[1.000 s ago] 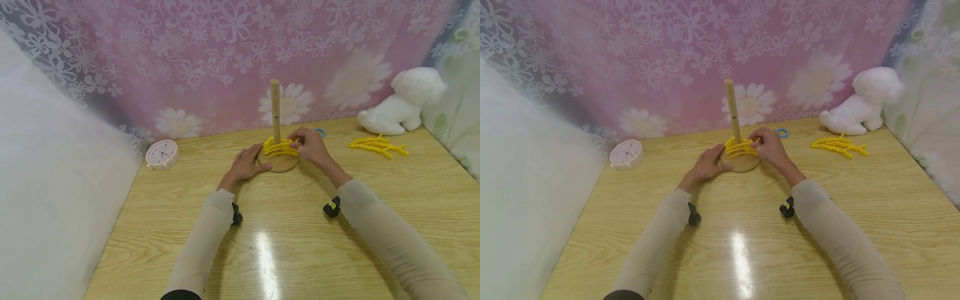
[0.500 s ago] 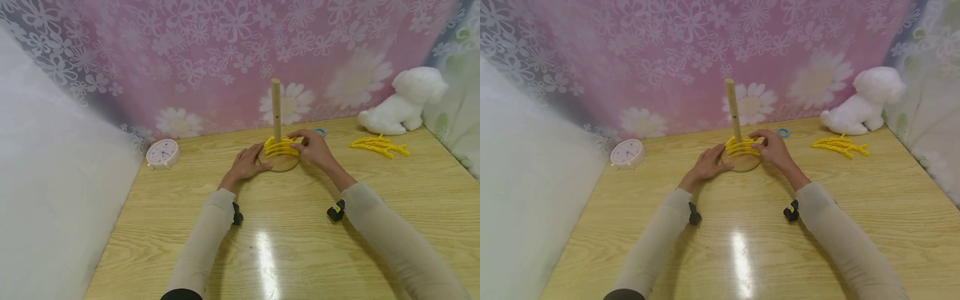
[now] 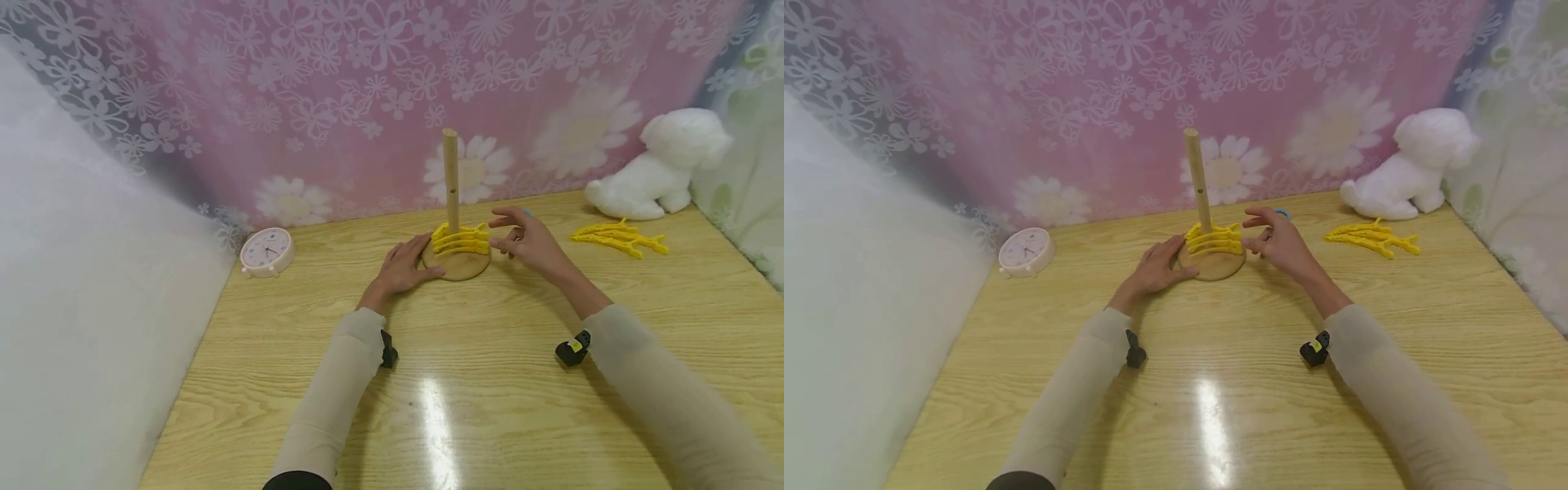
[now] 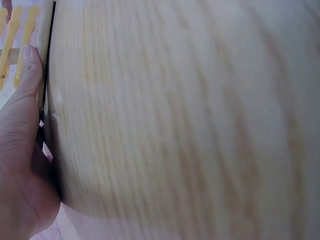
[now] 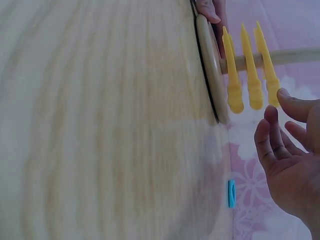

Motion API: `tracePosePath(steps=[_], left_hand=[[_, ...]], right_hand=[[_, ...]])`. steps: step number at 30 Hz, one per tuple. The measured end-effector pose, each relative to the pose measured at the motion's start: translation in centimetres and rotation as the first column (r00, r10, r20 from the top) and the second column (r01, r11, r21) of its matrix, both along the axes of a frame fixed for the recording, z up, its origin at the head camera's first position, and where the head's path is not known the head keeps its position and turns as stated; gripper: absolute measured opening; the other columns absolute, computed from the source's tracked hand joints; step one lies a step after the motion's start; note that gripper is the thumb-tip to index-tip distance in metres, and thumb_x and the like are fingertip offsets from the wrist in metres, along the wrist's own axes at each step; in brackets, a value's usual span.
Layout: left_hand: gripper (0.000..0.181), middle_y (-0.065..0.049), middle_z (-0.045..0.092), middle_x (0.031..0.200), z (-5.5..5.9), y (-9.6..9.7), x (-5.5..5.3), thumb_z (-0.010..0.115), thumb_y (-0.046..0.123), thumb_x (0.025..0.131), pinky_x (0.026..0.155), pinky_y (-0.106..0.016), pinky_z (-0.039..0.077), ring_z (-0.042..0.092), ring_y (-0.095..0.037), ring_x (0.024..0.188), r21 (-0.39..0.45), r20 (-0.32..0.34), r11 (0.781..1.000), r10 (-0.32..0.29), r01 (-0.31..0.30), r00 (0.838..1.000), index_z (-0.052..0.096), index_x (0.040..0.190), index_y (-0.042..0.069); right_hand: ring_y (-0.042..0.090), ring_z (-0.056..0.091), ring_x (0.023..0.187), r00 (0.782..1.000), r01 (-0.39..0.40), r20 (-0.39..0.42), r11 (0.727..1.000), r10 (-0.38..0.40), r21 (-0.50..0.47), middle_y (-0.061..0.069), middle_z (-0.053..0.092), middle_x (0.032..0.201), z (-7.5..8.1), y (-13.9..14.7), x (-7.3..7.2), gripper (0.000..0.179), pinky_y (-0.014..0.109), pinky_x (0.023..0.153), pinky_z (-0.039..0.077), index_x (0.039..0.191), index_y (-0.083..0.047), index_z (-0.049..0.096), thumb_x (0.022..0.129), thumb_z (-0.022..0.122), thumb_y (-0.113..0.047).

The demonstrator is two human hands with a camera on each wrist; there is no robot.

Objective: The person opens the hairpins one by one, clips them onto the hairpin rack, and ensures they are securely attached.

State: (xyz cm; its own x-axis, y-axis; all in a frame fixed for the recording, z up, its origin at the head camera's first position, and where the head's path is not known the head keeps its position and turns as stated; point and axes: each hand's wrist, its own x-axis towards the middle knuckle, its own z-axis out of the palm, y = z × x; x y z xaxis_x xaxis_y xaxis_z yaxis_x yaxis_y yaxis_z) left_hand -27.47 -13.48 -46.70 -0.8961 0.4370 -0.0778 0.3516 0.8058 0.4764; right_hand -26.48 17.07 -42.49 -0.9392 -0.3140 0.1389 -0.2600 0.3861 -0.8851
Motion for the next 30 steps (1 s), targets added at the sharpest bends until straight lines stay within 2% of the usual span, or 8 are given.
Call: tracePosePath(steps=[7,17,21,27,30], left_hand=[[0.092,0.001,0.017,0.174,0.0,0.2,0.2,0.057,0.064,0.100,0.130,-0.039,0.002,0.016,-0.019,0.160,0.002,-0.010,1.000,0.000,0.000,1.000,0.011,0.170,0.025],[0.092,-0.001,0.016,0.175,0.2,0.0,0.2,0.056,0.064,0.100,0.131,-0.038,0.001,0.015,-0.019,0.160,-0.007,-0.008,1.000,0.001,-0.001,1.000,0.010,0.170,0.024],[0.093,-0.001,0.017,0.174,0.2,0.0,0.1,0.057,0.064,0.100,0.131,-0.038,0.000,0.015,-0.019,0.160,-0.011,-0.008,1.000,0.000,-0.001,1.000,0.011,0.170,0.023],[0.092,0.000,0.017,0.174,0.1,0.1,0.1,0.057,0.063,0.100,0.131,-0.038,0.001,0.016,-0.019,0.160,-0.025,-0.022,1.000,0.004,-0.005,1.000,0.011,0.170,0.023],[0.092,0.000,0.018,0.174,0.1,0.1,0.1,0.057,0.063,0.100,0.131,-0.038,0.002,0.017,-0.019,0.160,-0.024,-0.026,1.000,0.000,-0.001,1.000,0.012,0.169,0.023]], right_hand=[[0.031,0.065,0.080,0.998,-0.003,0.066,1.000,0.004,-0.022,0.020,0.051,0.151,-0.4,3.3,0.9,0.064,0.036,0.067,0.060,0.160,-0.014,0.040,0.103,0.069,-0.017],[0.023,0.068,0.078,0.990,0.095,0.092,0.992,-0.102,0.077,0.018,0.048,0.149,-0.9,9.3,2.3,0.069,0.030,0.068,0.060,0.161,-0.013,0.038,0.102,0.069,-0.030],[0.014,0.069,0.083,0.986,0.137,0.078,0.985,-0.145,0.107,0.007,0.052,0.144,-1.2,12.1,2.7,0.070,0.027,0.068,0.060,0.161,-0.008,0.038,0.103,0.069,-0.031],[0.005,0.065,0.076,0.972,0.214,0.062,0.966,-0.225,0.145,-0.026,0.057,0.117,-1.3,15.8,3.1,0.068,0.024,0.062,0.057,0.156,0.000,0.042,0.101,0.072,-0.027],[0.003,0.066,0.075,0.961,0.247,0.087,0.958,-0.261,0.142,-0.031,0.058,0.108,-1.5,17.5,3.4,0.065,0.022,0.062,0.057,0.153,-0.003,0.045,0.100,0.073,-0.029]])
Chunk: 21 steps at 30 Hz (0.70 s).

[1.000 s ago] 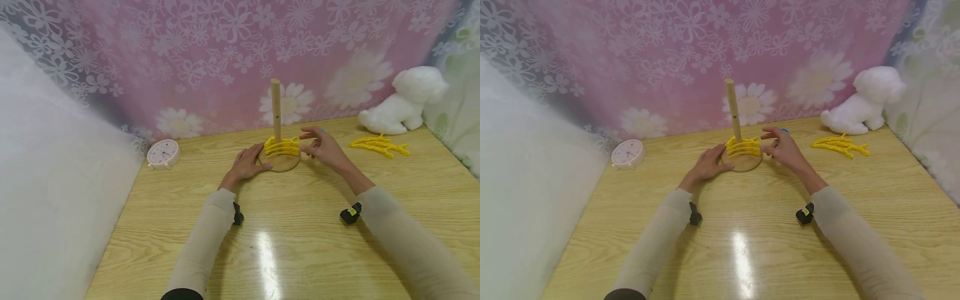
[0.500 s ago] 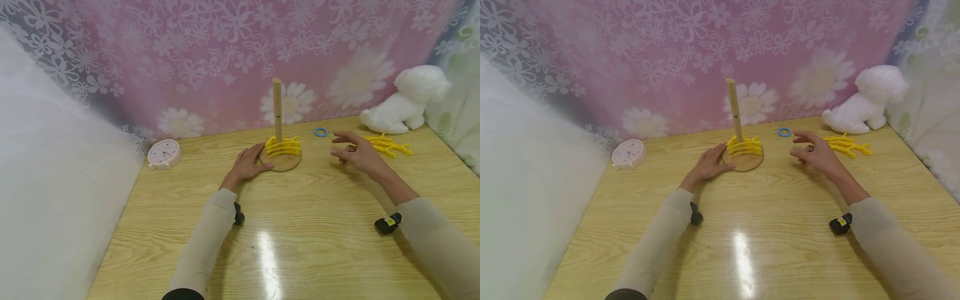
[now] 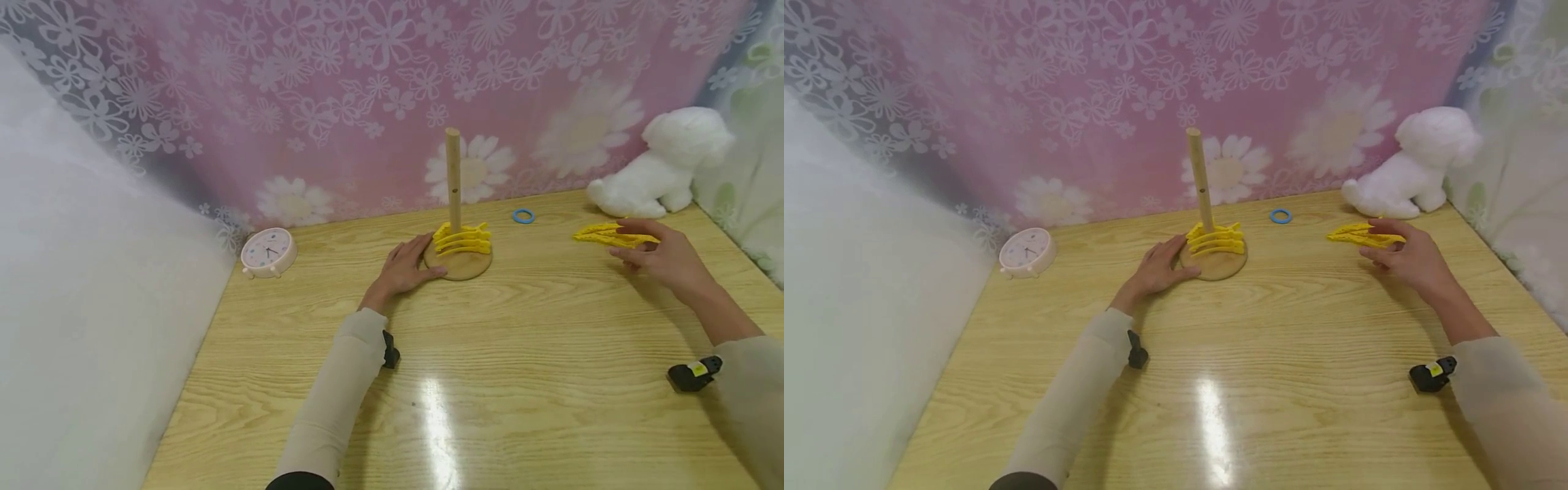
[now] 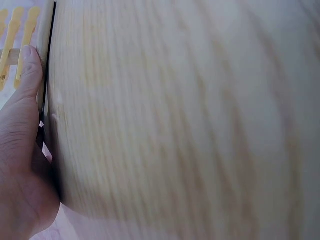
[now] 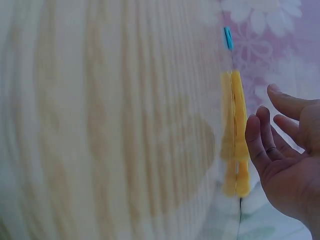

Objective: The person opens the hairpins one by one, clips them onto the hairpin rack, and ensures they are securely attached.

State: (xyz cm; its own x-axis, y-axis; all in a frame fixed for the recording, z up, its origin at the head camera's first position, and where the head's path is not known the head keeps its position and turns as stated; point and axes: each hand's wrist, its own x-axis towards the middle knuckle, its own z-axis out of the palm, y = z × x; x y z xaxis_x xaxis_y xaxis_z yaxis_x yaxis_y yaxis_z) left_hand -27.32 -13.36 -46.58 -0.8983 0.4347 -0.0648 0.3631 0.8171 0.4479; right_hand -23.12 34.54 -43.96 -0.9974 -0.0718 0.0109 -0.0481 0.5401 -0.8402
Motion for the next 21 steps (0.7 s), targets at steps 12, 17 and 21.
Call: tracePosePath(steps=[12,17,21], left_hand=[[0.092,0.000,0.018,0.174,0.1,-0.1,0.1,0.058,0.064,0.100,0.131,-0.038,0.002,0.016,-0.019,0.160,0.015,0.009,1.000,0.010,-0.010,1.000,0.012,0.169,0.025],[0.092,0.000,0.017,0.174,0.0,-0.1,0.0,0.057,0.064,0.100,0.130,-0.038,0.002,0.015,-0.019,0.160,0.018,0.009,1.000,0.005,-0.005,1.000,0.011,0.170,0.026],[0.093,0.000,0.016,0.175,-0.1,-0.1,-0.1,0.057,0.066,0.099,0.130,-0.038,0.001,0.015,-0.018,0.160,0.011,0.010,1.000,0.011,-0.011,1.000,0.010,0.169,0.027]], right_hand=[[0.006,0.065,0.071,0.993,0.114,0.023,0.985,-0.118,0.125,-0.028,0.066,0.082,-0.6,3.4,-0.2,0.055,0.027,0.056,0.052,0.146,-0.010,0.058,0.101,0.070,-0.038],[0.008,0.062,0.068,0.991,0.128,0.015,0.978,-0.132,0.166,-0.032,0.062,0.081,-0.8,3.5,-0.2,0.051,0.029,0.054,0.050,0.139,-0.004,0.062,0.100,0.071,-0.037],[0.010,0.061,0.066,0.994,0.100,0.017,0.980,-0.104,0.173,-0.020,0.069,0.079,-0.7,3.2,-0.2,0.055,0.028,0.054,0.052,0.137,-0.002,0.064,0.097,0.076,-0.038]])
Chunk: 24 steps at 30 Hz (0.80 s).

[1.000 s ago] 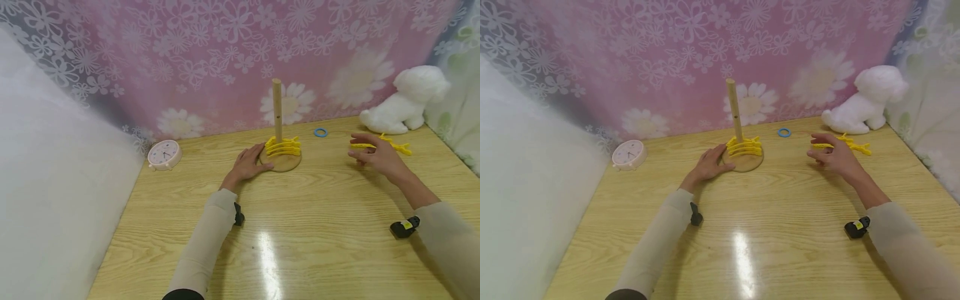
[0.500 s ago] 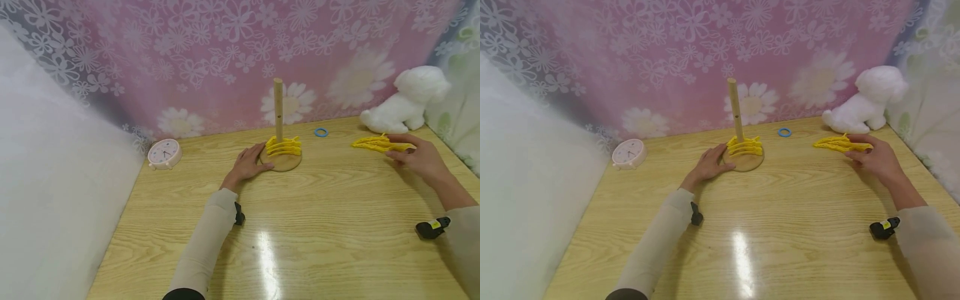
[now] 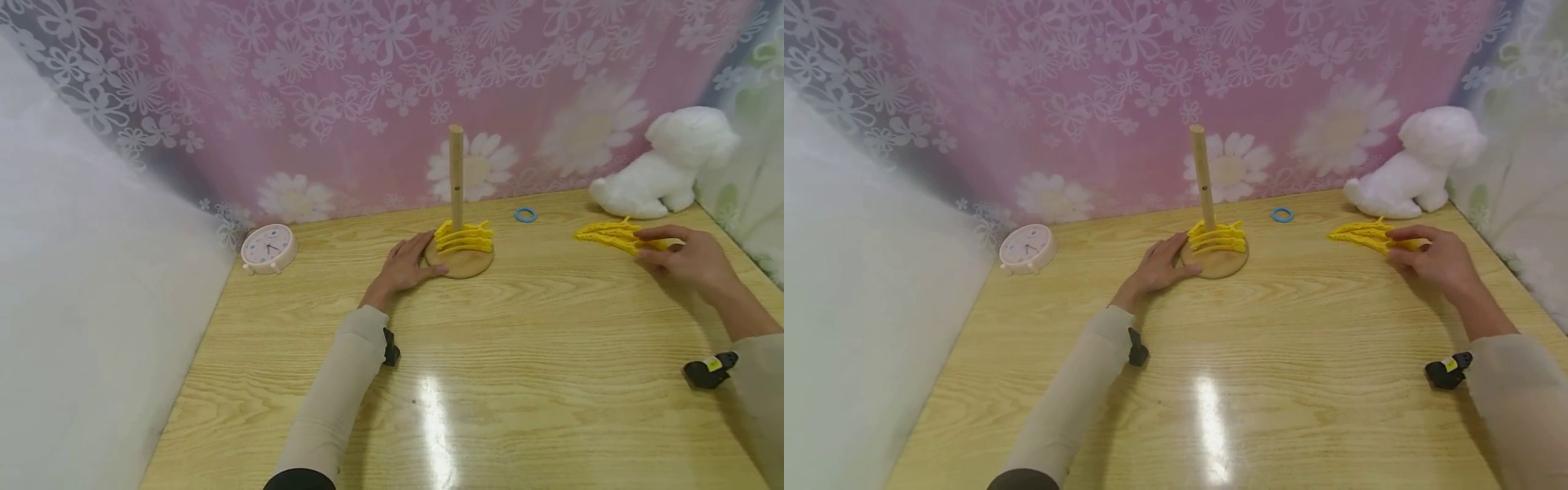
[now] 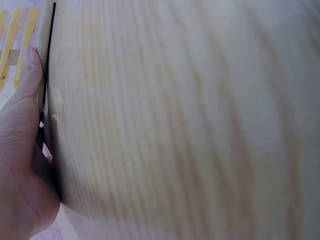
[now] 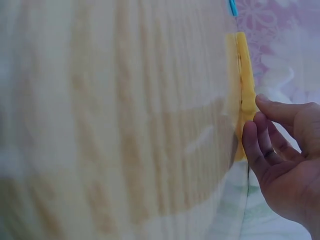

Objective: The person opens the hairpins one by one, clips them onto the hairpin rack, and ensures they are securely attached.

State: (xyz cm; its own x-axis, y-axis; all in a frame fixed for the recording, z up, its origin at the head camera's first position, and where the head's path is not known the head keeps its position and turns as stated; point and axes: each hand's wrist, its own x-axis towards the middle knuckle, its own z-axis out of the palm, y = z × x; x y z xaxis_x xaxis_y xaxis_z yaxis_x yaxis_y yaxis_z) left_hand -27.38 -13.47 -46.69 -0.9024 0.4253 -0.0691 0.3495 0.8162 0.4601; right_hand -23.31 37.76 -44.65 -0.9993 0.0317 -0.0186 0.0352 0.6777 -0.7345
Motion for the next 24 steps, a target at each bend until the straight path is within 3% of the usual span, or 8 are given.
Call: tracePosePath(steps=[4,7,11,16,19,21,24], left_hand=[[0.093,0.001,0.016,0.175,0.1,0.0,0.0,0.057,0.066,0.099,0.130,-0.037,0.002,0.015,-0.018,0.160,-0.008,0.004,1.000,0.001,-0.001,1.000,0.009,0.169,0.029],[0.092,0.000,0.017,0.175,0.2,0.1,0.1,0.057,0.065,0.099,0.130,-0.037,0.002,0.015,-0.019,0.160,-0.002,0.008,1.000,0.003,-0.003,1.000,0.010,0.169,0.028],[0.092,0.000,0.018,0.174,0.3,0.1,0.2,0.058,0.065,0.099,0.130,-0.037,0.002,0.016,-0.019,0.160,0.013,0.007,1.000,0.008,-0.008,1.000,0.012,0.169,0.027],[0.092,0.002,0.018,0.174,0.2,0.1,0.2,0.057,0.066,0.099,0.130,-0.036,0.001,0.016,-0.018,0.160,0.012,0.006,1.000,0.009,-0.009,1.000,0.012,0.169,0.028],[0.092,0.002,0.018,0.174,0.1,0.1,0.2,0.057,0.066,0.099,0.130,-0.037,0.001,0.016,-0.018,0.160,0.011,0.003,1.000,0.011,-0.011,1.000,0.012,0.169,0.028],[0.092,0.002,0.019,0.174,0.1,0.1,0.2,0.058,0.066,0.099,0.130,-0.037,0.002,0.016,-0.018,0.160,0.013,0.002,1.000,0.011,-0.011,1.000,0.013,0.169,0.028],[0.092,0.001,0.019,0.174,0.3,0.1,0.2,0.058,0.065,0.099,0.130,-0.037,0.001,0.016,-0.018,0.160,0.016,0.003,1.000,0.013,-0.013,1.000,0.013,0.169,0.028]], right_hand=[[0.012,0.061,0.063,0.999,-0.038,0.005,0.999,0.038,0.035,-0.004,0.073,0.078,0.3,-0.5,0.1,0.058,0.028,0.054,0.051,0.136,0.002,0.063,0.094,0.080,-0.035],[0.011,0.061,0.065,0.998,-0.064,0.017,0.997,0.063,0.045,-0.008,0.073,0.084,0.5,-0.9,0.2,0.058,0.028,0.055,0.051,0.137,0.002,0.061,0.095,0.079,-0.033],[0.005,0.060,0.072,0.996,-0.086,0.026,0.995,0.085,0.045,-0.027,0.066,0.094,0.6,-1.2,0.3,0.060,0.026,0.058,0.051,0.139,-0.002,0.061,0.094,0.080,-0.037],[0.002,0.060,0.077,0.994,-0.103,0.049,0.994,0.102,0.029,-0.031,0.061,0.097,0.6,-1.0,0.2,0.066,0.022,0.063,0.050,0.141,-0.004,0.059,0.091,0.082,-0.042],[0.007,0.056,0.085,0.987,-0.149,0.081,0.984,0.142,0.096,-0.015,0.067,0.115,0.3,-0.9,-0.1,0.072,0.023,0.070,0.045,0.145,-0.005,0.057,0.091,0.080,-0.047],[0.016,0.054,0.092,0.980,-0.185,0.104,0.973,0.172,0.140,0.004,0.065,0.131,0.3,-0.9,-0.3,0.074,0.029,0.075,0.042,0.147,-0.004,0.055,0.093,0.078,-0.049],[0.034,0.054,0.102,0.977,-0.197,0.120,0.966,0.179,0.165,0.032,0.053,0.143,0.3,-1.2,-0.4,0.074,0.036,0.077,0.041,0.144,0.001,0.056,0.094,0.075,-0.050]])
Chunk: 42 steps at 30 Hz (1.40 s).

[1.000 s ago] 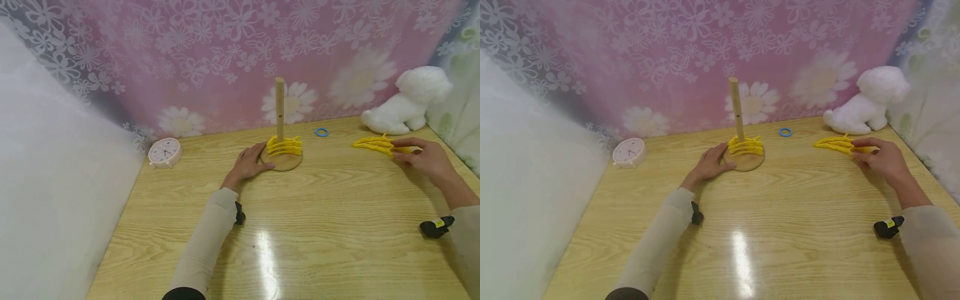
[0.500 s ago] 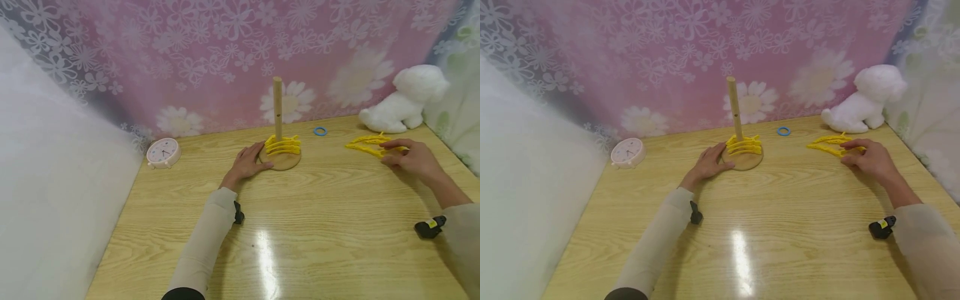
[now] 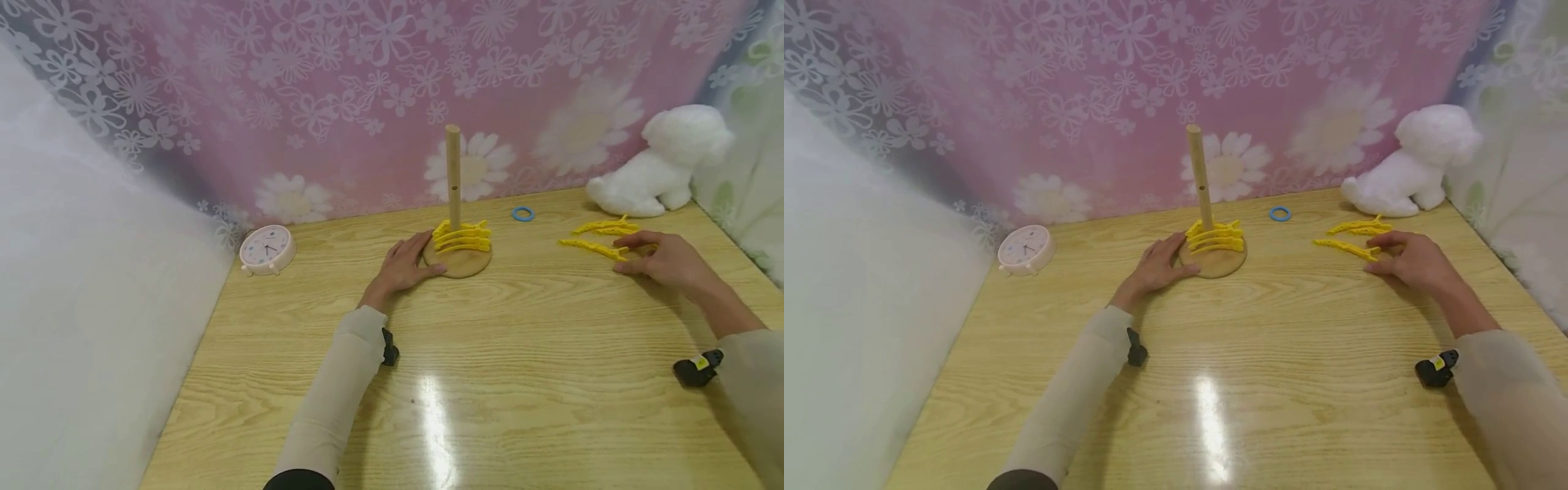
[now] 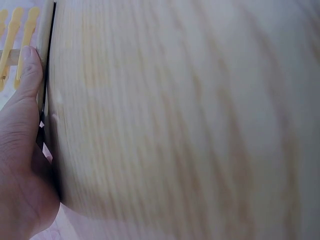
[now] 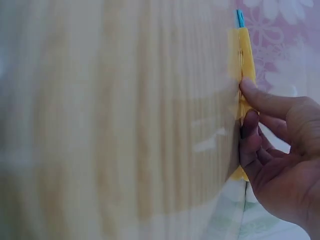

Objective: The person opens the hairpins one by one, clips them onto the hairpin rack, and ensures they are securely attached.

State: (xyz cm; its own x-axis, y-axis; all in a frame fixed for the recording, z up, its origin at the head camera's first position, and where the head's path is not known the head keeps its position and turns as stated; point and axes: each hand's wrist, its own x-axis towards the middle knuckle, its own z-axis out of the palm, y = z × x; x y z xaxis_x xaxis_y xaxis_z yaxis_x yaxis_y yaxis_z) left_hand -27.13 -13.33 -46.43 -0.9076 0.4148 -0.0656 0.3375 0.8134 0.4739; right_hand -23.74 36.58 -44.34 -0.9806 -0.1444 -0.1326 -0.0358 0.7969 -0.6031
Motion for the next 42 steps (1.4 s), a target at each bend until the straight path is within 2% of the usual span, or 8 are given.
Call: tracePosePath(steps=[2,5,11,16,22,30,35,42], left_hand=[[0.091,0.002,0.019,0.174,0.1,0.1,0.1,0.058,0.065,0.099,0.130,-0.037,0.001,0.016,-0.018,0.160,0.002,0.002,1.000,0.000,0.000,1.000,0.013,0.169,0.028],[0.092,0.001,0.020,0.174,0.1,0.1,0.2,0.059,0.064,0.099,0.130,-0.037,0.002,0.017,-0.018,0.160,0.006,0.003,1.000,0.001,-0.001,1.000,0.014,0.169,0.027],[0.092,0.001,0.020,0.174,-0.1,0.2,0.2,0.058,0.065,0.099,0.130,-0.037,0.002,0.017,-0.018,0.160,0.003,0.000,1.000,-0.001,0.001,1.000,0.013,0.169,0.028],[0.092,0.002,0.019,0.174,-0.3,0.2,0.1,0.058,0.065,0.099,0.130,-0.037,0.000,0.016,-0.018,0.160,0.007,0.008,1.000,-0.005,0.005,1.000,0.012,0.169,0.027],[0.093,0.002,0.019,0.174,-0.4,-0.1,-0.1,0.056,0.067,0.099,0.130,-0.036,0.000,0.016,-0.018,0.160,0.016,0.008,1.000,-0.002,0.002,1.000,0.012,0.169,0.027],[0.093,0.002,0.018,0.174,-0.7,-0.3,-0.2,0.056,0.067,0.099,0.130,-0.036,-0.002,0.014,-0.017,0.160,0.024,0.013,1.000,-0.001,0.001,1.000,0.011,0.169,0.026],[0.093,0.002,0.018,0.174,-0.7,-0.1,-0.1,0.056,0.066,0.099,0.130,-0.037,-0.001,0.014,-0.017,0.160,0.018,0.015,1.000,-0.010,0.010,1.000,0.012,0.169,0.025],[0.092,0.001,0.020,0.173,-0.3,0.1,-0.1,0.057,0.066,0.099,0.130,-0.038,0.001,0.016,-0.018,0.160,0.021,-0.008,1.000,-0.008,0.008,1.000,0.013,0.169,0.025]], right_hand=[[0.041,0.054,0.107,1.000,0.008,-0.005,1.000,-0.008,0.002,0.034,0.054,0.139,0.0,-0.1,0.1,0.071,0.036,0.076,0.043,0.141,0.003,0.058,0.096,0.073,-0.050],[0.035,0.061,0.101,0.999,0.033,-0.009,0.999,-0.033,-0.040,0.030,0.064,0.123,0.1,-0.4,0.2,0.064,0.032,0.071,0.047,0.139,0.004,0.058,0.099,0.072,-0.044],[0.012,0.058,0.066,0.996,0.062,-0.054,0.978,-0.074,-0.200,0.008,0.070,0.085,0.3,-1.8,0.4,0.040,0.030,0.055,0.049,0.140,0.005,0.055,0.105,0.063,-0.015],[0.019,0.059,0.065,0.992,0.045,-0.099,0.965,-0.072,-0.257,0.013,0.069,0.085,1.4,-3.9,0.4,0.034,0.033,0.054,0.050,0.138,0.003,0.058,0.107,0.059,-0.012],[0.023,0.059,0.062,0.970,-0.008,-0.236,0.966,-0.055,-0.257,0.018,0.065,0.081,3.0,-6.9,0.0,0.026,0.032,0.049,0.048,0.129,0.000,0.065,0.106,0.060,-0.013],[0.020,0.051,0.050,0.933,-0.002,-0.348,0.965,-0.092,-0.261,0.006,0.061,0.070,4.0,-10.7,-1.1,0.021,0.031,0.040,0.036,0.122,-0.003,0.072,0.104,0.062,-0.006],[0.018,0.048,0.055,0.915,0.032,-0.381,0.965,-0.132,-0.259,0.013,0.065,0.082,4.1,-12.8,-1.5,0.022,0.028,0.045,0.035,0.121,-0.003,0.075,0.105,0.062,-0.009],[0.011,0.051,0.068,0.861,0.031,-0.471,0.945,-0.191,-0.327,0.019,0.069,0.098,4.1,-16.0,-2.1,0.020,0.022,0.052,0.034,0.115,-0.001,0.077,0.104,0.061,-0.004]])
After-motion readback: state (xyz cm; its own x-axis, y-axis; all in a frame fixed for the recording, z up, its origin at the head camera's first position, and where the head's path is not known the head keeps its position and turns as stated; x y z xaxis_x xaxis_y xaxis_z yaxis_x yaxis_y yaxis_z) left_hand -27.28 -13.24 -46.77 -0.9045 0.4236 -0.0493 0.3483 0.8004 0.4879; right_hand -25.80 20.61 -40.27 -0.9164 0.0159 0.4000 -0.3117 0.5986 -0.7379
